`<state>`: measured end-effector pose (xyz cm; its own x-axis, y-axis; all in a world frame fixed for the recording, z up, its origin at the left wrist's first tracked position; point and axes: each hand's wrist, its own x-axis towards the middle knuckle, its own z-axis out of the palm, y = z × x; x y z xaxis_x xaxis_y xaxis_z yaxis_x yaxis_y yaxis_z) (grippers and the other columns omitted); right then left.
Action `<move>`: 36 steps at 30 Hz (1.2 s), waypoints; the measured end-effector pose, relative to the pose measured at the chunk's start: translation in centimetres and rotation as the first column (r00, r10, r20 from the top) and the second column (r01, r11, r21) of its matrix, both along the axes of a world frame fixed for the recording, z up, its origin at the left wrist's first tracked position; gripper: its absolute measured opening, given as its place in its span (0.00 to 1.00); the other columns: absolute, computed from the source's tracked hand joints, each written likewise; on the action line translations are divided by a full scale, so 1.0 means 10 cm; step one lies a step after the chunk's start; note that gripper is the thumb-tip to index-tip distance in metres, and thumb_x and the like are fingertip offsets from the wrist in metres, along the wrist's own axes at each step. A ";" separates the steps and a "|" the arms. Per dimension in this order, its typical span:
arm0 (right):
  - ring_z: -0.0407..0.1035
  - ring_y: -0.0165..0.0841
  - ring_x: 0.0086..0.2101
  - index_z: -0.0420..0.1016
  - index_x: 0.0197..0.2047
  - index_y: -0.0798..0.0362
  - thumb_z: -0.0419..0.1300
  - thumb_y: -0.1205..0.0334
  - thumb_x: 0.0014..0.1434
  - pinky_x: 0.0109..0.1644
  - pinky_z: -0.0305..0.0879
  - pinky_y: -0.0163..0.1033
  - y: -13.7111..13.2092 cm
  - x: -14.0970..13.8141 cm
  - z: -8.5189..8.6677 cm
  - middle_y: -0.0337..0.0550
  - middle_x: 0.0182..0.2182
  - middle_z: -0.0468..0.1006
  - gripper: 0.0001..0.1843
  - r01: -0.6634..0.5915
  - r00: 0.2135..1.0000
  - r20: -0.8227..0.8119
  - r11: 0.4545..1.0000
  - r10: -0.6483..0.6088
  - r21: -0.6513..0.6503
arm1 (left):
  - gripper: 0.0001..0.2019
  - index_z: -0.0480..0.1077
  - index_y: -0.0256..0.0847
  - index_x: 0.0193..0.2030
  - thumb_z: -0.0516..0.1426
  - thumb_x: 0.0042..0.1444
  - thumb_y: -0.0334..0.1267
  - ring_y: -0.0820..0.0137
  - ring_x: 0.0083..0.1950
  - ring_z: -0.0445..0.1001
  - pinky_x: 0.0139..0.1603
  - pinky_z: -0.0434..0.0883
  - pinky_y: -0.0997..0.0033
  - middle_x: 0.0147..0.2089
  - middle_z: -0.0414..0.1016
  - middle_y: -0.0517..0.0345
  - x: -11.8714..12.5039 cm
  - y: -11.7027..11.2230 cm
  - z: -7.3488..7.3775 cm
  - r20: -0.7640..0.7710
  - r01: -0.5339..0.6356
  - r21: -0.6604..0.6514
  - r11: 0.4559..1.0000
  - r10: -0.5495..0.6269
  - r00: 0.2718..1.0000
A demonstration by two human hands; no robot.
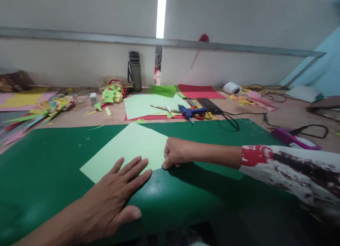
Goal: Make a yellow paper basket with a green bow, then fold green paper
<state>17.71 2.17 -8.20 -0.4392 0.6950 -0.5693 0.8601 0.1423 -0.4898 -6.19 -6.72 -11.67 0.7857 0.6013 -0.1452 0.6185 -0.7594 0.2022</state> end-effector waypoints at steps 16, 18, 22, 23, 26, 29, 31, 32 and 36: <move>0.52 0.22 0.12 0.65 0.15 0.53 0.65 0.59 0.40 0.16 0.46 0.31 -0.01 0.87 -0.05 0.31 0.09 0.65 0.14 0.349 0.936 0.035 0.937 -0.349 0.004 | 0.39 0.35 0.52 0.70 0.48 0.58 0.60 0.48 0.70 0.45 0.66 0.46 0.39 0.72 0.38 0.53 -0.01 0.01 -0.01 0.063 0.019 0.073 0.997 -0.024 0.998; 0.52 0.22 0.12 0.65 0.14 0.53 0.66 0.58 0.40 0.17 0.46 0.31 -0.03 0.98 -0.04 0.32 0.09 0.64 0.14 0.382 0.923 0.045 0.924 -0.382 0.015 | 0.38 0.35 0.52 0.70 0.48 0.59 0.60 0.48 0.70 0.45 0.66 0.46 0.38 0.72 0.38 0.53 -0.01 0.01 -0.01 0.052 0.016 0.062 0.998 -0.020 0.998; 0.51 0.22 0.12 0.63 0.14 0.53 0.65 0.56 0.41 0.17 0.46 0.31 -0.04 1.13 0.00 0.32 0.09 0.63 0.17 0.424 0.903 0.059 0.905 -0.426 0.036 | 0.39 0.34 0.52 0.70 0.48 0.59 0.60 0.48 0.70 0.43 0.65 0.44 0.36 0.72 0.36 0.54 -0.02 0.01 -0.01 0.034 0.018 0.040 0.999 -0.019 0.999; 0.51 0.21 0.12 0.62 0.13 0.53 0.65 0.55 0.41 0.17 0.47 0.31 -0.03 1.16 0.00 0.32 0.09 0.63 0.18 0.431 0.899 0.063 0.901 -0.433 0.044 | 0.39 0.34 0.52 0.70 0.47 0.59 0.60 0.48 0.70 0.42 0.65 0.44 0.36 0.72 0.36 0.54 -0.02 0.01 -0.02 0.028 0.020 0.039 0.999 -0.021 0.999; 0.50 0.22 0.12 0.61 0.13 0.52 0.65 0.53 0.42 0.17 0.47 0.31 0.01 1.27 0.02 0.32 0.09 0.62 0.19 0.435 0.894 0.077 0.897 -0.441 0.081 | 0.39 0.33 0.52 0.70 0.48 0.59 0.60 0.49 0.71 0.43 0.66 0.43 0.38 0.72 0.36 0.54 -0.03 0.00 -0.03 0.037 0.026 0.056 0.998 -0.028 0.999; 0.55 0.23 0.14 0.62 0.15 0.53 0.63 0.56 0.44 0.19 0.51 0.31 0.02 1.29 0.07 0.34 0.11 0.65 0.17 0.386 0.915 0.055 0.908 -0.399 0.161 | 0.39 0.34 0.53 0.70 0.49 0.58 0.60 0.50 0.70 0.44 0.67 0.45 0.41 0.72 0.38 0.54 -0.04 0.01 -0.03 0.056 0.027 0.073 0.997 -0.031 0.998; 0.59 0.25 0.17 0.66 0.18 0.54 0.61 0.57 0.48 0.22 0.53 0.32 -0.01 1.20 0.12 0.36 0.15 0.69 0.13 0.312 0.946 0.011 0.921 -0.324 0.233 | 0.39 0.34 0.53 0.70 0.48 0.59 0.60 0.49 0.70 0.45 0.66 0.45 0.41 0.72 0.39 0.54 -0.04 0.02 0.00 0.050 0.025 0.065 0.998 -0.029 0.998; 0.60 0.26 0.19 0.68 0.20 0.54 0.59 0.57 0.49 0.23 0.53 0.32 -0.04 1.11 0.14 0.36 0.17 0.70 0.12 0.264 0.963 -0.014 0.927 -0.270 0.266 | 0.38 0.34 0.54 0.70 0.48 0.59 0.59 0.49 0.70 0.46 0.66 0.46 0.40 0.72 0.40 0.53 -0.03 0.02 0.03 0.044 0.020 0.056 0.998 -0.023 0.999; 0.62 0.27 0.22 0.73 0.24 0.54 0.59 0.57 0.51 0.25 0.51 0.32 -0.14 0.68 0.14 0.36 0.20 0.72 0.10 0.037 0.997 -0.073 0.946 -0.013 0.323 | 0.32 0.44 0.52 0.69 0.46 0.61 0.57 0.49 0.68 0.52 0.65 0.49 0.42 0.70 0.50 0.51 0.12 0.06 0.22 0.068 0.015 0.048 0.999 -0.018 0.997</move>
<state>24.49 0.76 -6.82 -0.4497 0.8480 -0.2806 0.8310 0.2820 -0.4794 -4.95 -6.09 -9.48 0.8027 0.5931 -0.0621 0.5917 -0.7791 0.2072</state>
